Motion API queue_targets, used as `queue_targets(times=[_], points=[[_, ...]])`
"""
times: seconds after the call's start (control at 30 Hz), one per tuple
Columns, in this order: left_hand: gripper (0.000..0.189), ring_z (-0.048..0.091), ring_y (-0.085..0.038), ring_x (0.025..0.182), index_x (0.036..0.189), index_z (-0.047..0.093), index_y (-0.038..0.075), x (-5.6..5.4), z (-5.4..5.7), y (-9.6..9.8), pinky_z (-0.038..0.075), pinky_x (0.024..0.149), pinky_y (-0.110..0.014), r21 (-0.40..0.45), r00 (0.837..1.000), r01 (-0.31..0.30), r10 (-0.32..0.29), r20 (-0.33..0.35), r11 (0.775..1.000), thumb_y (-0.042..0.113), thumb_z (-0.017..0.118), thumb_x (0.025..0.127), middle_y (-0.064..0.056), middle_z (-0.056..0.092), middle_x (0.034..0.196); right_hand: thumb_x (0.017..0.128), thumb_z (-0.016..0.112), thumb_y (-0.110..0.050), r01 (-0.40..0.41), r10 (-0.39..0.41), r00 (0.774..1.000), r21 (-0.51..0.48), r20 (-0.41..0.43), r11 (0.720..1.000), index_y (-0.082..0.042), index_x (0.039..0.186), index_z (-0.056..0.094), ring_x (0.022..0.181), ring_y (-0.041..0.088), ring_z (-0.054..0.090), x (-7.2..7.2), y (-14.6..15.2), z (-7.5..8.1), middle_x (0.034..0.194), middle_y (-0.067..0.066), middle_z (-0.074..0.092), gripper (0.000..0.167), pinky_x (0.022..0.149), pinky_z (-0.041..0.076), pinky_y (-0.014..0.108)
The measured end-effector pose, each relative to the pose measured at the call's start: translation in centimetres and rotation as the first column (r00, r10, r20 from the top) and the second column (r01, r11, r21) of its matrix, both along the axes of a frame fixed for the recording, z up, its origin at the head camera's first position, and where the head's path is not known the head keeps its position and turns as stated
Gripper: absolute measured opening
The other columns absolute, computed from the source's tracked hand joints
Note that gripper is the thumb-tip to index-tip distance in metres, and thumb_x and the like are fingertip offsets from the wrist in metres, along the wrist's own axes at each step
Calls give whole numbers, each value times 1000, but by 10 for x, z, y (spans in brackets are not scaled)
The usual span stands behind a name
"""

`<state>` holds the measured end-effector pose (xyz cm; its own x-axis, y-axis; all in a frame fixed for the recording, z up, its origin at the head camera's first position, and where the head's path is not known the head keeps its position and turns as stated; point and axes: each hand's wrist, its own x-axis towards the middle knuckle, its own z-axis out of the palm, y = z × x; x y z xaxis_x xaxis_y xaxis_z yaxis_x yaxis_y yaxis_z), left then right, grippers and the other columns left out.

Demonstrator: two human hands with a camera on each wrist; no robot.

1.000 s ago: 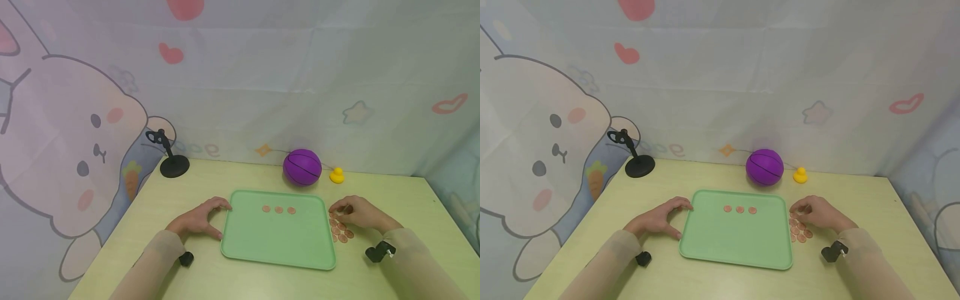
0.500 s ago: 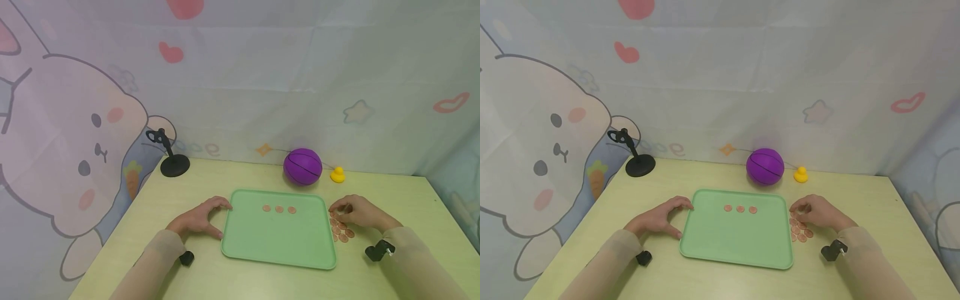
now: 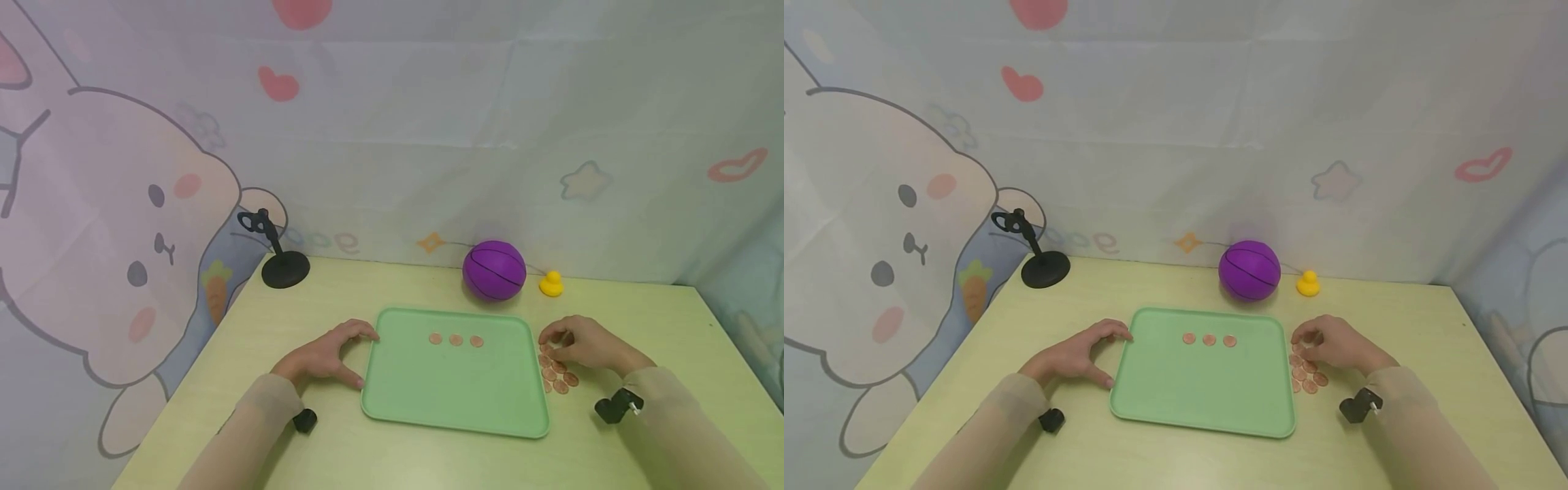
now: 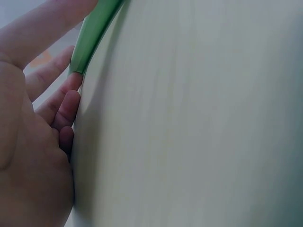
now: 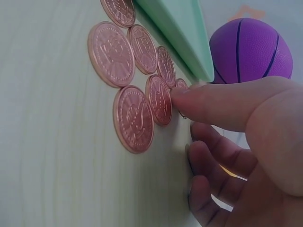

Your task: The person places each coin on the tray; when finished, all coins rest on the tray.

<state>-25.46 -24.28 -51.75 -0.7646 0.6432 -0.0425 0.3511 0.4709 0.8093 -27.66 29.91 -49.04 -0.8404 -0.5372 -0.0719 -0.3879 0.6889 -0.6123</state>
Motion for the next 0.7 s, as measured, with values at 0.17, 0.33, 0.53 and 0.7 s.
queue_targets(times=[0.17,0.33,0.53,0.7], points=[[80,41,-29,141,140,58,18,-1,-1,0,30,122,-54,1,1000,3,-3,-4,1000,23,98,72,-4,44,154,89,82,-13,24,-24,1000,-4,-14,1000,-14,105,76,78,14,60,2,-1,0,98,-1,70,17,70,52,27],[81,41,-27,141,141,57,19,-1,0,0,30,122,-53,-10,1000,-1,1,-3,1000,24,99,72,-2,43,154,89,83,-12,52,-52,998,-22,-24,998,-13,101,74,75,14,59,5,-3,2,98,1,70,15,68,50,27],[80,40,-27,142,141,57,19,-2,0,0,30,123,-53,-7,1000,-2,2,-7,1000,25,98,72,-2,43,154,89,83,-11,61,-63,996,-31,-61,998,-14,98,74,72,11,58,5,-4,1,93,-2,70,13,66,50,25],[81,40,-28,142,140,58,18,-1,-2,0,30,122,-54,6,1000,5,-5,-11,1000,23,99,71,-4,44,154,90,82,-9,58,-60,997,-28,-47,998,-15,97,74,70,11,58,6,-4,-2,87,-5,70,13,64,50,25]])
